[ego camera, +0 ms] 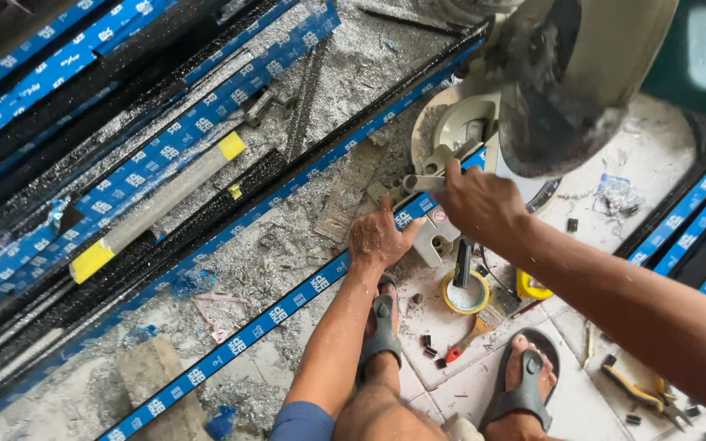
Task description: The person measures a metal profile with a tape measure, marks it with a pencil, and cuts it using a miter saw on the workshop floor.
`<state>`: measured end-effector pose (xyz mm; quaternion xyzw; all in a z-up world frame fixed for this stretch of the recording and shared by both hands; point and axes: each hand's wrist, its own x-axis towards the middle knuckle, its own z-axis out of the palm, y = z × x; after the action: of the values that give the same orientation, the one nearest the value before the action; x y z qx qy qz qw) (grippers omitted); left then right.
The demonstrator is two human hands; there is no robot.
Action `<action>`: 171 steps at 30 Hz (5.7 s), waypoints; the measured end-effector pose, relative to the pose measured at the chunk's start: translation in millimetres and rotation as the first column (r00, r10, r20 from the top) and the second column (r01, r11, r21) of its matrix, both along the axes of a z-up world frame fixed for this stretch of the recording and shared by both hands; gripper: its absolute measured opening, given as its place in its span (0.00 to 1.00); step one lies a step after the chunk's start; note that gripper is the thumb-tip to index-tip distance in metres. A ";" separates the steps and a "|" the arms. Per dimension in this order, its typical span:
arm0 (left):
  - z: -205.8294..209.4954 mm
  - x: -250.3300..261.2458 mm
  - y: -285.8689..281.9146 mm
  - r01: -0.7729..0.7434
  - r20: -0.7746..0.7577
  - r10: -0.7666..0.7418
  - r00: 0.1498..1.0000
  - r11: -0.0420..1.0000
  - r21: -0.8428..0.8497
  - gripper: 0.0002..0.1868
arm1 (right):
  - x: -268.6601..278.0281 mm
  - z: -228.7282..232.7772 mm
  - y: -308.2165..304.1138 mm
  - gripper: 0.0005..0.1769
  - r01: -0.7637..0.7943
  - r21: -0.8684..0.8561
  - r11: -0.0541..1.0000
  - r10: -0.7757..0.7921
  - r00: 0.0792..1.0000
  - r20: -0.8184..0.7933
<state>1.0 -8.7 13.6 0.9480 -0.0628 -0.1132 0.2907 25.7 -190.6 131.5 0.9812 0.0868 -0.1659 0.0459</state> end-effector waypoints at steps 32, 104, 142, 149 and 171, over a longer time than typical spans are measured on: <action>-66.2 -8.8 3.5 -0.128 0.301 0.071 0.951 0.976 0.174 0.44 | -9.2 -37.9 -40.6 0.06 -0.700 0.031 0.713 0.552 0.588 0.591; -12.1 -115.2 123.0 0.199 -0.022 -0.202 0.979 0.924 0.326 0.47 | -176.3 -199.2 -252.3 0.13 0.086 0.288 0.954 -0.122 0.987 0.109; 61.6 -100.7 -96.3 -0.463 -0.792 -0.319 0.520 0.674 -0.576 0.38 | -185.7 -50.6 -127.6 0.44 0.658 0.659 0.363 -0.297 0.753 -0.588; -0.4 -134.2 -65.8 -0.477 -0.784 -0.299 0.544 0.658 -0.582 0.17 | -171.8 -46.5 -97.4 0.42 0.652 0.740 0.164 -0.079 0.757 -0.649; -6.6 -138.6 54.8 -0.325 -0.746 0.160 0.646 0.942 -0.079 0.11 | -122.7 -101.9 -119.0 0.13 0.728 0.618 -0.298 -0.603 0.359 -0.713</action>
<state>-137.7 46.1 7.0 0.7877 0.1752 -0.4342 0.4004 -97.0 -309.7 29.7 0.6453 -0.4037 -0.1270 -0.6359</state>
